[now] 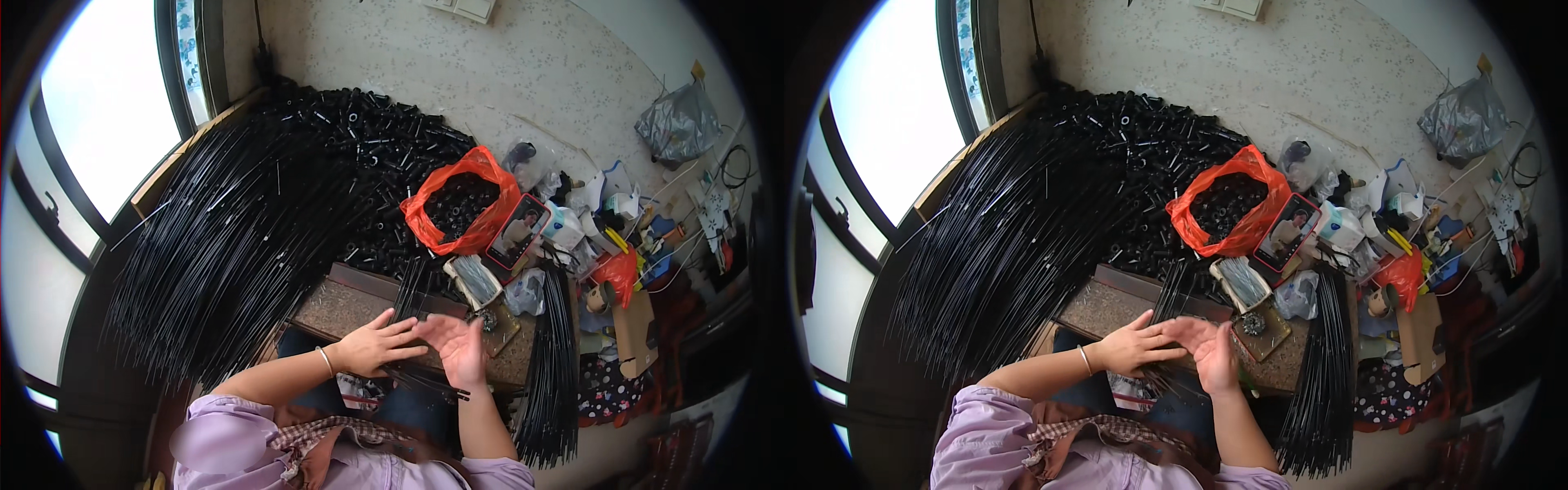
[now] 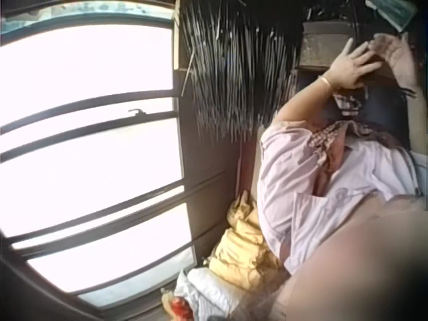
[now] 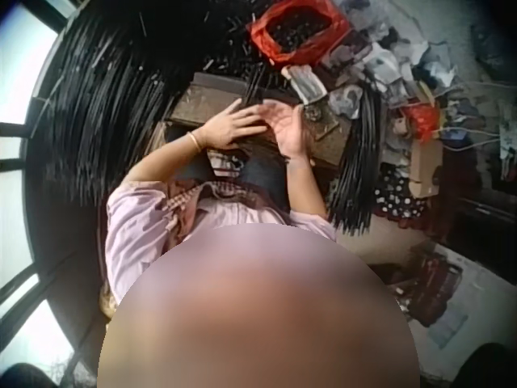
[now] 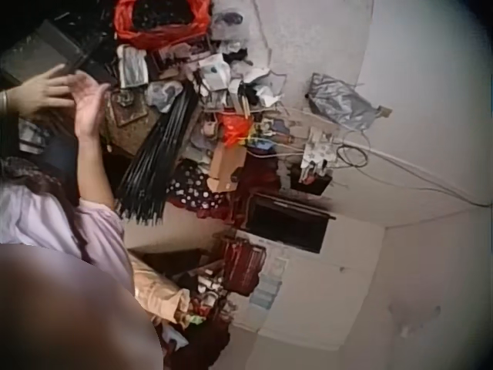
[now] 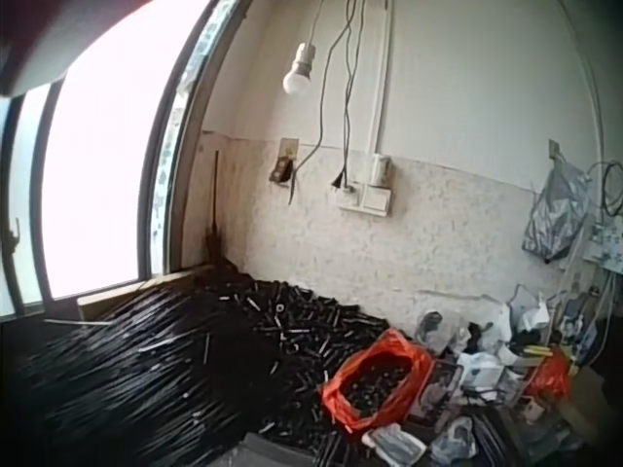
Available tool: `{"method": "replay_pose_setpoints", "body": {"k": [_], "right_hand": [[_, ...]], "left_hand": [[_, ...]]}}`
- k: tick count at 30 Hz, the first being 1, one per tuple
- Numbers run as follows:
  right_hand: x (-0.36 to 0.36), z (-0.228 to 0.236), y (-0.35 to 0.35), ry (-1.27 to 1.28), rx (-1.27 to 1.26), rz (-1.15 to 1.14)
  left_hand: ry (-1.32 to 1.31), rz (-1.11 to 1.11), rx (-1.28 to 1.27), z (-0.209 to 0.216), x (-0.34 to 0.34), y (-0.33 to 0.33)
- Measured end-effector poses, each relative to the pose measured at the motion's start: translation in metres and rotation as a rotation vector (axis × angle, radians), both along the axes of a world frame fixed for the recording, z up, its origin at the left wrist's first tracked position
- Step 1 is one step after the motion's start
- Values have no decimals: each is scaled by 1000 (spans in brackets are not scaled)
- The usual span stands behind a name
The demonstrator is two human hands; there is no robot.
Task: Bundling and trimming black flexible rods using a specialized tool and workbench jig.
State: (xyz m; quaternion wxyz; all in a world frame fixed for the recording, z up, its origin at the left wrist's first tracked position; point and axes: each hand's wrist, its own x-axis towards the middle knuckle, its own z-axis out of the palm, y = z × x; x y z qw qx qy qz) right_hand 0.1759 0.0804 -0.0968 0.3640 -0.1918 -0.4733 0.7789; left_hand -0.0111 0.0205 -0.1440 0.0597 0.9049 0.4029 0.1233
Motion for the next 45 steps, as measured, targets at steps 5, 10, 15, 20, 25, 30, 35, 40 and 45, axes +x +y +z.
{"method": "replay_pose_setpoints", "body": {"k": [5,10,15,20,25,30,35,40,45], "right_hand": [[-35,-73,50,-333,-371,-235],[-63,-74,65,-647,-124,57],[-67,-61,58,-415,-538,237],[-61,-55,61,-122,-36,-293],[-37,-71,47,-518,-194,-282],[-26,-18,-8,192,79,383],[-11,-13,-17,-436,558,-57],[-6,13,-29,-388,817,17],[-5,60,-9,-279,833,105]], "left_hand": [[-3,-355,81,-29,-3,12],[-103,-375,138,-32,-3,12],[-171,-375,136,-36,-5,14],[-209,-309,54,-30,-6,21],[-458,-280,-31,-34,-3,25],[-582,-170,-198,-27,-9,18],[-621,-208,-85,-37,-4,15],[-636,-218,-12,-29,-5,13],[-596,-67,-261,-5,-6,14]]}}
